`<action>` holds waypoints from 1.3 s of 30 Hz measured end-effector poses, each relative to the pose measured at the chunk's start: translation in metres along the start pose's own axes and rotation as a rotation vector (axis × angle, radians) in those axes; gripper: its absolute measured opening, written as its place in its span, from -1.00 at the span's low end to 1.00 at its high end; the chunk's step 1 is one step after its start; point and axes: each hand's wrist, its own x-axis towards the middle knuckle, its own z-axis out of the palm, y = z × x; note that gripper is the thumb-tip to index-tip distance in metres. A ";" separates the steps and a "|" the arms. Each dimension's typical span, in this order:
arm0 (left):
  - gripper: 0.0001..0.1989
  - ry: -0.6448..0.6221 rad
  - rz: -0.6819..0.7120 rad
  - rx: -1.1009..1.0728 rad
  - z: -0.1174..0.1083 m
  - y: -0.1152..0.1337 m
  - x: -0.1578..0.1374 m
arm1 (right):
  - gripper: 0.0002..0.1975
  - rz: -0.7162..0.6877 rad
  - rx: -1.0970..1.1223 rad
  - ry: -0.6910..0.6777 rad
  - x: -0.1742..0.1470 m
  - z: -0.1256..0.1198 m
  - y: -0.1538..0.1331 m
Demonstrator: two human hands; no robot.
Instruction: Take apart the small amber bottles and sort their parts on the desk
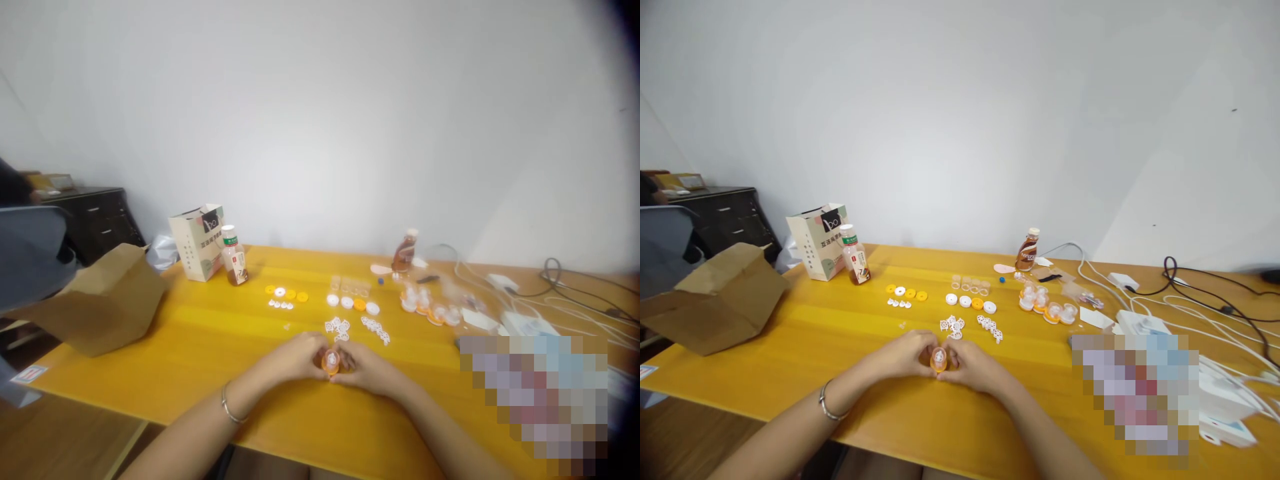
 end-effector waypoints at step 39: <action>-0.63 -0.035 0.220 -0.143 -0.023 0.019 -0.003 | -0.80 -0.053 0.298 -0.027 0.006 0.013 0.010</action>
